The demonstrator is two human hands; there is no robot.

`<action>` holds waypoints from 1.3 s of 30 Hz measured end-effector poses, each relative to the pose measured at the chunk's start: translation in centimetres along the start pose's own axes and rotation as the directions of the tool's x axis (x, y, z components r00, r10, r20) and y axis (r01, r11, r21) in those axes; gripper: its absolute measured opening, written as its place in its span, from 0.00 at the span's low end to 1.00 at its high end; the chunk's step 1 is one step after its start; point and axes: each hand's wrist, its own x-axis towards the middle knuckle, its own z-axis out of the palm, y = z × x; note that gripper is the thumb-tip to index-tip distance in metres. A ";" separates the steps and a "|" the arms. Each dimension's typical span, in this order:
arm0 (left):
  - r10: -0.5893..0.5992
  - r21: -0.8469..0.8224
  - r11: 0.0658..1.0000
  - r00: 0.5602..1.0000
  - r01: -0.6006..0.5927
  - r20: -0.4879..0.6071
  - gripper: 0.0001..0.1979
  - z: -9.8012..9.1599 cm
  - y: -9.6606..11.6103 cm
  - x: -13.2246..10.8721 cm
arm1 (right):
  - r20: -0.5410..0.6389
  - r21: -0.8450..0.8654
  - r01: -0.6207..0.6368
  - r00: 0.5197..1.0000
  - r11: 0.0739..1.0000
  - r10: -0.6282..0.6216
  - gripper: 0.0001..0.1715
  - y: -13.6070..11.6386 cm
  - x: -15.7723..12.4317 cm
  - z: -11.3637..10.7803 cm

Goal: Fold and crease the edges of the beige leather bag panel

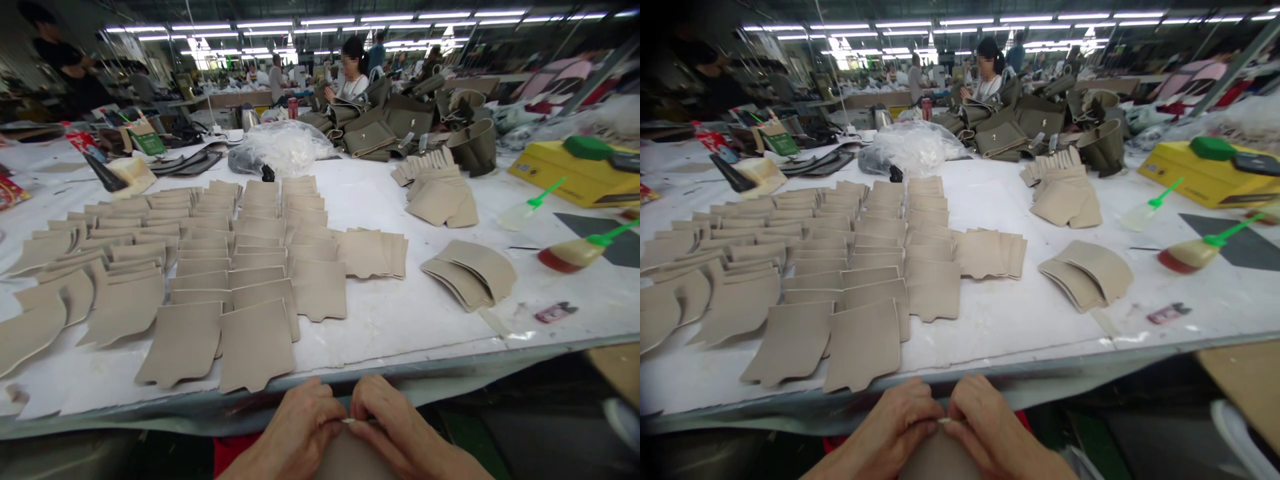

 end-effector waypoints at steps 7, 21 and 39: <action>-0.020 0.005 1.000 0.999 0.020 0.045 0.11 0.0 -0.2 0.0 | 0.040 -0.031 -0.054 0.998 0.998 0.056 0.06 0.3 -0.2 -0.5; -0.088 -0.016 0.996 0.996 0.089 0.020 0.13 0.4 -1.0 -0.7 | 0.070 -0.180 -0.088 0.992 0.980 0.102 0.06 1.3 -1.7 -1.5; -0.113 -0.095 0.989 0.993 0.114 0.025 0.07 2.2 0.0 0.8 | 0.043 -0.003 -0.199 0.979 0.980 0.199 0.06 1.5 -2.8 -1.2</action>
